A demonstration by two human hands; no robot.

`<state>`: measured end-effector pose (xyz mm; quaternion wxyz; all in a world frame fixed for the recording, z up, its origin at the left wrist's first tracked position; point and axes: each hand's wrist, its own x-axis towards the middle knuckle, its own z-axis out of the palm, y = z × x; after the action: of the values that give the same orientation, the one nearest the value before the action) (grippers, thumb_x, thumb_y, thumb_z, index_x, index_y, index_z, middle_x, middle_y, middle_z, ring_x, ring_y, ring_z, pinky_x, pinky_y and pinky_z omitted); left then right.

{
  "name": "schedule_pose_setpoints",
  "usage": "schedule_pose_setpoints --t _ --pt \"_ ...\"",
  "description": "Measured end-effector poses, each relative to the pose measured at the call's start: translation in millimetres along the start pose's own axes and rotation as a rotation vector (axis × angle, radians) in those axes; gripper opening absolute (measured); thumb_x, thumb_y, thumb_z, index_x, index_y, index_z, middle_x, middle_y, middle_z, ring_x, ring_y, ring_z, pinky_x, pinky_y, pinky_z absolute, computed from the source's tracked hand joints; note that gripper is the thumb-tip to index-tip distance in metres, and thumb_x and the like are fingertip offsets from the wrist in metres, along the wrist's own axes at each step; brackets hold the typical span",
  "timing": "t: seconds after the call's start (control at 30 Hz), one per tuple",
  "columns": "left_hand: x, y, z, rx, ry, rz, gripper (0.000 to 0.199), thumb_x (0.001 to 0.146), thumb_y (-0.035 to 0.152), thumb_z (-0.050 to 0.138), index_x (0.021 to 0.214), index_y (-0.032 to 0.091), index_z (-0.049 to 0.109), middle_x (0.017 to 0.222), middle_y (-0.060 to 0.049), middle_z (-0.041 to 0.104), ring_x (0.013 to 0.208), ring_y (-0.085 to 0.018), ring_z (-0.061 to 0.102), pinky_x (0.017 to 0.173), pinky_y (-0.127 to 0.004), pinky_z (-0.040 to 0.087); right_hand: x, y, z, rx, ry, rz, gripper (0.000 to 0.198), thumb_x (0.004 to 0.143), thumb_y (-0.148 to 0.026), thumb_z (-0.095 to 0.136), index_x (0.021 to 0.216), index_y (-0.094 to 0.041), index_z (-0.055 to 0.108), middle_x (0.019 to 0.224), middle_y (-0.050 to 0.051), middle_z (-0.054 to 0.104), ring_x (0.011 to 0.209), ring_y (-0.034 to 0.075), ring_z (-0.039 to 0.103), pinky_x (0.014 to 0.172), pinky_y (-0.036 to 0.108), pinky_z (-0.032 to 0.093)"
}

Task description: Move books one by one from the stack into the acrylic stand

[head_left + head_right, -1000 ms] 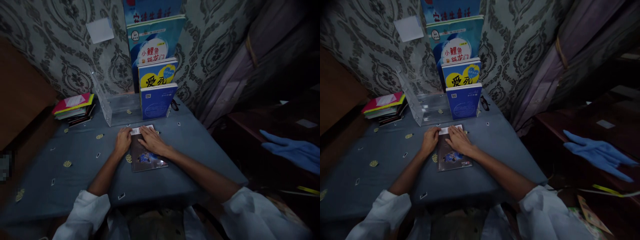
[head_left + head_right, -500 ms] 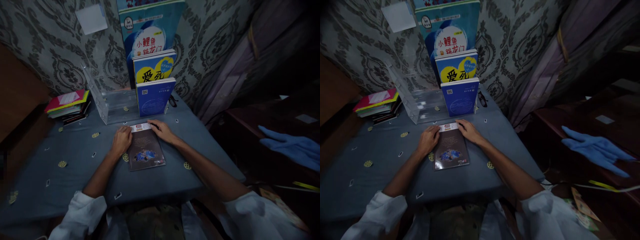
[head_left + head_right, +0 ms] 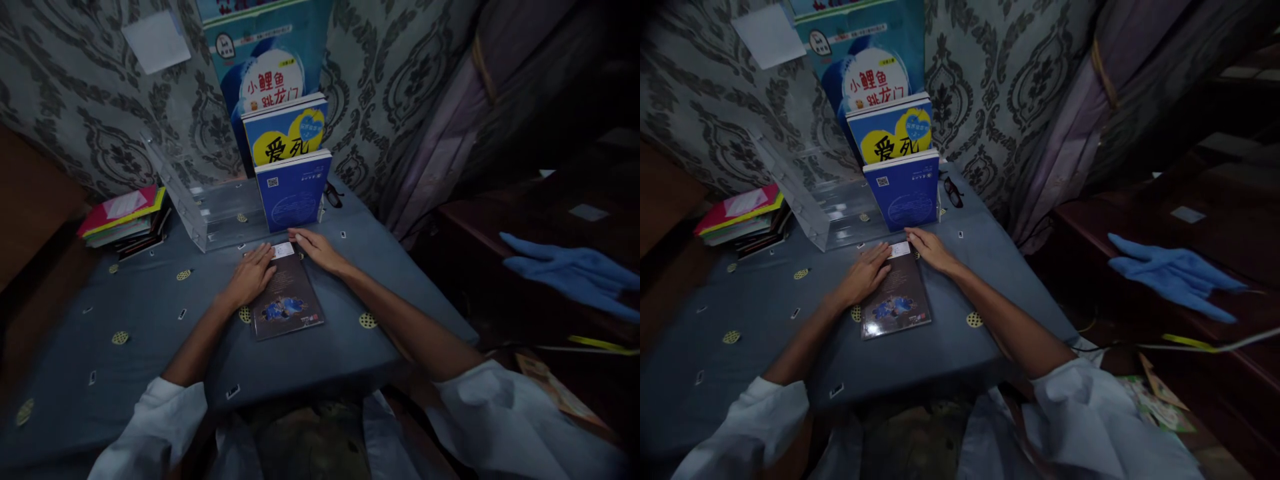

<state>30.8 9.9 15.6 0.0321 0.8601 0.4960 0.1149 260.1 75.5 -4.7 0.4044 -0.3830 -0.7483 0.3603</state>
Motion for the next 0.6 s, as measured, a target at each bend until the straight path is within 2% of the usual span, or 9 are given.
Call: schedule_pose_setpoints --t 0.23,0.4,0.6 --pt "18.9 5.1 -0.1 -0.053 -0.081 0.119 0.05 0.103 0.026 0.032 0.152 0.019 0.04 0.159 -0.008 0.04 0.151 -0.021 0.03 0.124 -0.047 0.025 1.2 -0.4 -0.1 -0.023 -0.001 -0.026 0.045 0.103 -0.045 0.041 0.134 -0.021 0.063 0.123 0.009 0.074 0.117 0.025 0.067 0.106 0.044 0.048" --pt "25.0 11.1 1.1 -0.064 -0.088 0.162 0.057 0.094 0.012 0.035 0.15 0.018 0.043 0.159 -0.008 0.041 0.151 -0.02 0.031 0.124 -0.049 0.025 2.0 -1.3 0.5 -0.05 0.001 -0.046 0.045 0.103 -0.044 0.041 0.131 -0.02 0.065 0.128 0.009 0.071 0.119 0.024 0.066 0.105 0.041 0.049" --pt "22.2 18.0 0.0 -0.076 -0.097 0.181 0.062 0.085 0.007 0.04 0.146 0.016 0.049 0.156 -0.009 0.045 0.15 -0.021 0.034 0.123 -0.05 0.026 -2.6 -5.9 2.1 -0.131 -0.044 -0.085 0.04 0.103 -0.037 0.041 0.127 -0.021 0.069 0.126 0.007 0.073 0.118 0.022 0.066 0.104 0.039 0.049"
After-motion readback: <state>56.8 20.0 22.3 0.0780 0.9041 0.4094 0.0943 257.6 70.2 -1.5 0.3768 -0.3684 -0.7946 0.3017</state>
